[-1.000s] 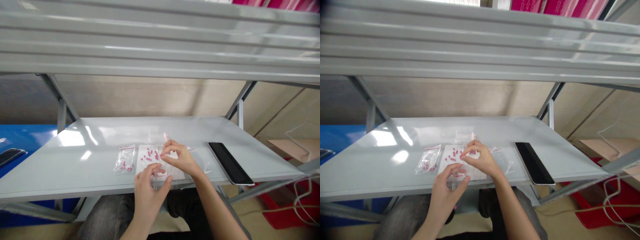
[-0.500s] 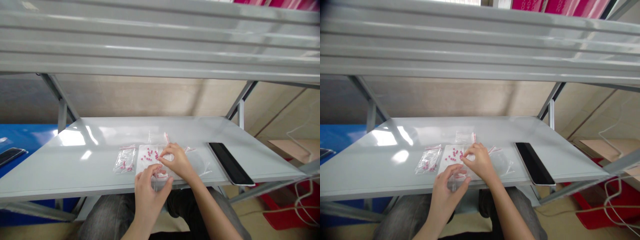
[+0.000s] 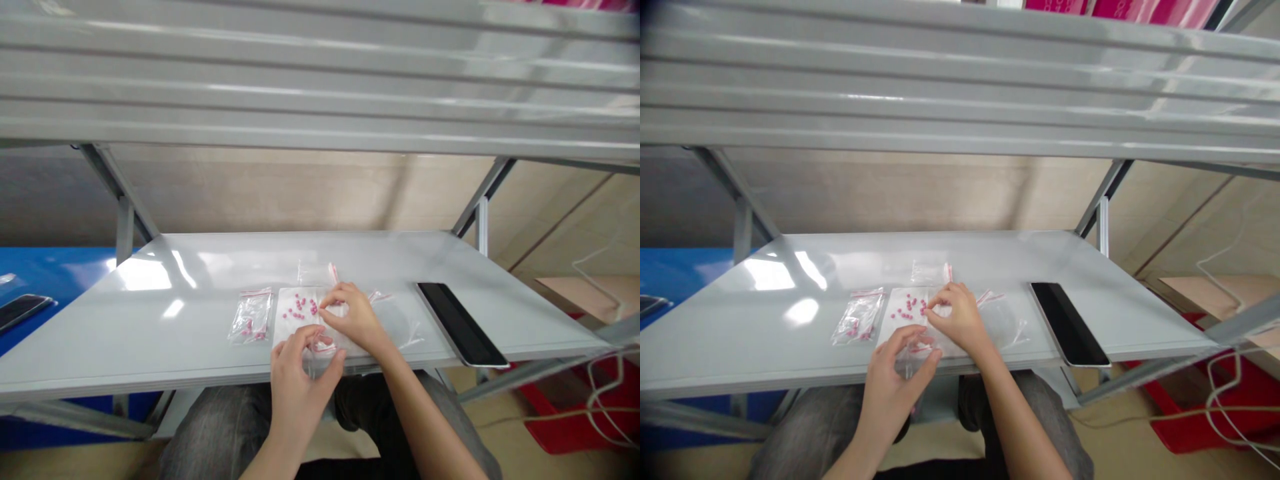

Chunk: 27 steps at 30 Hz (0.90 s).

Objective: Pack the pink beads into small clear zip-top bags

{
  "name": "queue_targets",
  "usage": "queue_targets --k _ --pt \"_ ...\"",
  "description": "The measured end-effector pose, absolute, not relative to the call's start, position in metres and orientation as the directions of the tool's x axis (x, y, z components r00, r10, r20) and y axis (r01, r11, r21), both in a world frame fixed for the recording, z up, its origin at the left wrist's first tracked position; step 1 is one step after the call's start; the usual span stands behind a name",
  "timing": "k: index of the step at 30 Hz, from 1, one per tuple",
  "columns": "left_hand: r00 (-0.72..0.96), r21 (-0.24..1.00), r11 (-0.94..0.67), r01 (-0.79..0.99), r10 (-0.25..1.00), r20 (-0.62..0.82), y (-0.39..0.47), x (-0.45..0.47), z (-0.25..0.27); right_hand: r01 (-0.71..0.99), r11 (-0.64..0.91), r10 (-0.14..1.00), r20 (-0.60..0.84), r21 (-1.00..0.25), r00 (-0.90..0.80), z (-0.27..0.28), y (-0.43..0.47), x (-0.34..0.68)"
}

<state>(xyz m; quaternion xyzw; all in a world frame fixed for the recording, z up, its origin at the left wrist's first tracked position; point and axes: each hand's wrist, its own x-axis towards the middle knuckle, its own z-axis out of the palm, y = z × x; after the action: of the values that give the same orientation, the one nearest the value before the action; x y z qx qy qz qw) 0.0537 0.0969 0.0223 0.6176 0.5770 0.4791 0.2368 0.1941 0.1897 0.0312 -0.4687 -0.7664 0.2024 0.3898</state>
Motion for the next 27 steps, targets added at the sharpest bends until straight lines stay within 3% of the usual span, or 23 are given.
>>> queue_targets --k 5,9,12,15,19,27 --pt "-0.104 0.867 -0.216 0.449 0.951 0.290 0.098 0.053 0.023 0.130 0.541 0.767 0.425 -0.831 -0.481 0.053 0.181 0.216" --pt "-0.095 0.884 -0.201 0.422 0.960 0.264 0.099 0.052 0.024 0.055 0.504 0.751 0.406 -0.862 -0.521 0.055 0.179 0.217" --pt "-0.114 0.888 -0.196 0.416 0.958 0.265 0.098 0.053 0.023 0.130 0.471 0.831 0.390 -0.872 -0.397 0.047 0.184 0.210" --pt "-0.127 0.881 -0.198 0.429 0.953 0.276 0.097 0.054 0.023 0.354 0.508 0.858 0.425 -0.785 -0.290 0.037 0.189 0.199" --pt "-0.091 0.881 -0.208 0.426 0.958 0.271 0.096 0.054 0.022 0.560 0.578 0.815 0.455 -0.594 -0.359 0.029 0.195 0.186" --pt "-0.091 0.847 -0.243 0.473 0.943 0.321 0.097 0.054 0.024 0.709 0.534 0.835 0.418 -0.460 -0.358 0.019 0.199 0.179"
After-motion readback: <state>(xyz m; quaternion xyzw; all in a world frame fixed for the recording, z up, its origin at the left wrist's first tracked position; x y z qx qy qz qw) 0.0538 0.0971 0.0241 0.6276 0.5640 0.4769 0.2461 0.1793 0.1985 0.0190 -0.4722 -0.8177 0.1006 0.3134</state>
